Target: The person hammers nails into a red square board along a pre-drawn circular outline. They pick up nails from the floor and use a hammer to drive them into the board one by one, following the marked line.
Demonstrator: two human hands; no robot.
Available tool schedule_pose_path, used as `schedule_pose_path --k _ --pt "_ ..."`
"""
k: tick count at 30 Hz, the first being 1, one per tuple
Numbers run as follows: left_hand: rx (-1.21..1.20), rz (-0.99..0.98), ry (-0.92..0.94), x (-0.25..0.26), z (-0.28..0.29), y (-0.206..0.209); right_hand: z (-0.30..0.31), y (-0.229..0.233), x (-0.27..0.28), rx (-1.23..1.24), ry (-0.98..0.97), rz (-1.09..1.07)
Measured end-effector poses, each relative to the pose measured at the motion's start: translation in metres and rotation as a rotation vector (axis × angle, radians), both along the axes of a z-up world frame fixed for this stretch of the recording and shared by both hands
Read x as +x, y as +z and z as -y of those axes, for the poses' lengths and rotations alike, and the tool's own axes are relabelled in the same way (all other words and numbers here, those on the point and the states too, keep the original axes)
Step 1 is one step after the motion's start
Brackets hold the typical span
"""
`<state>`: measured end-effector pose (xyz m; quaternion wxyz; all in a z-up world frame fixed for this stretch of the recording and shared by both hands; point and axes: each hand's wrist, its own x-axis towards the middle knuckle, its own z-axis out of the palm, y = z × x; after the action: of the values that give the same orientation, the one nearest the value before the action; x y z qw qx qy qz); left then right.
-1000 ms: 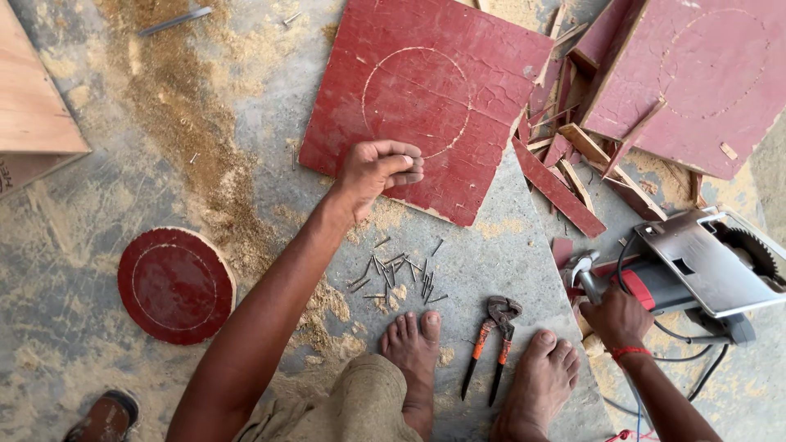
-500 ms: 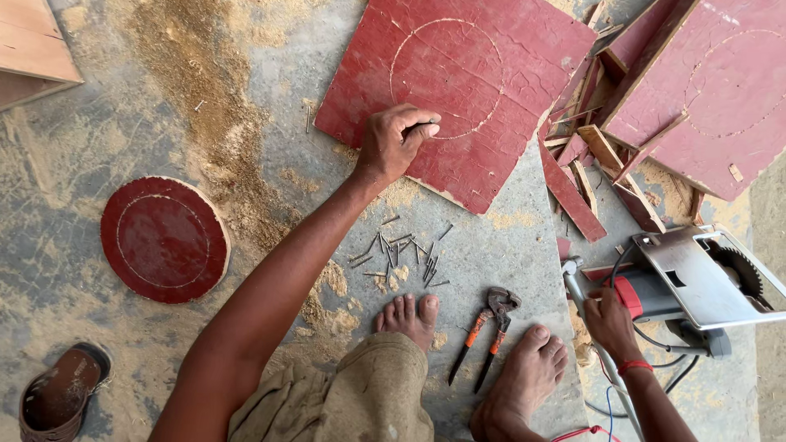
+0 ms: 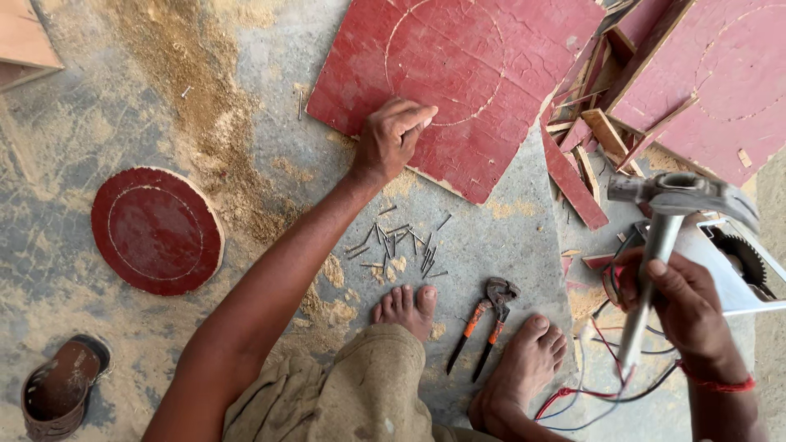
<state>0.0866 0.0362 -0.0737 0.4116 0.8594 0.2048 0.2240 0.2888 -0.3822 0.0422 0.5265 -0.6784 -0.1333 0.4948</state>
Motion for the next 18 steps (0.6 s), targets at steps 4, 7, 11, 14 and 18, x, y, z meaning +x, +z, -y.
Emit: schedule_pose_path --k 4,7,11,14,18 --pt "0.084 0.076 -0.012 -0.002 0.003 0.01 -0.033 0.0 -0.038 -0.128 -0.042 0.249" --pt "0.112 0.093 -0.029 -0.008 0.004 0.005 -0.063 0.017 -0.05 -0.596 0.195 0.554" --pt "0.062 0.029 0.018 -0.004 0.006 -0.003 -0.098 0.044 -0.048 -0.125 0.358 0.609" --pt "0.045 0.029 0.035 -0.003 0.01 -0.001 -0.119 0.029 -0.043 -0.141 0.464 0.624" --pt "0.038 0.067 0.05 -0.006 0.008 -0.001 -0.142 -0.013 -0.055 -0.257 0.458 0.82"
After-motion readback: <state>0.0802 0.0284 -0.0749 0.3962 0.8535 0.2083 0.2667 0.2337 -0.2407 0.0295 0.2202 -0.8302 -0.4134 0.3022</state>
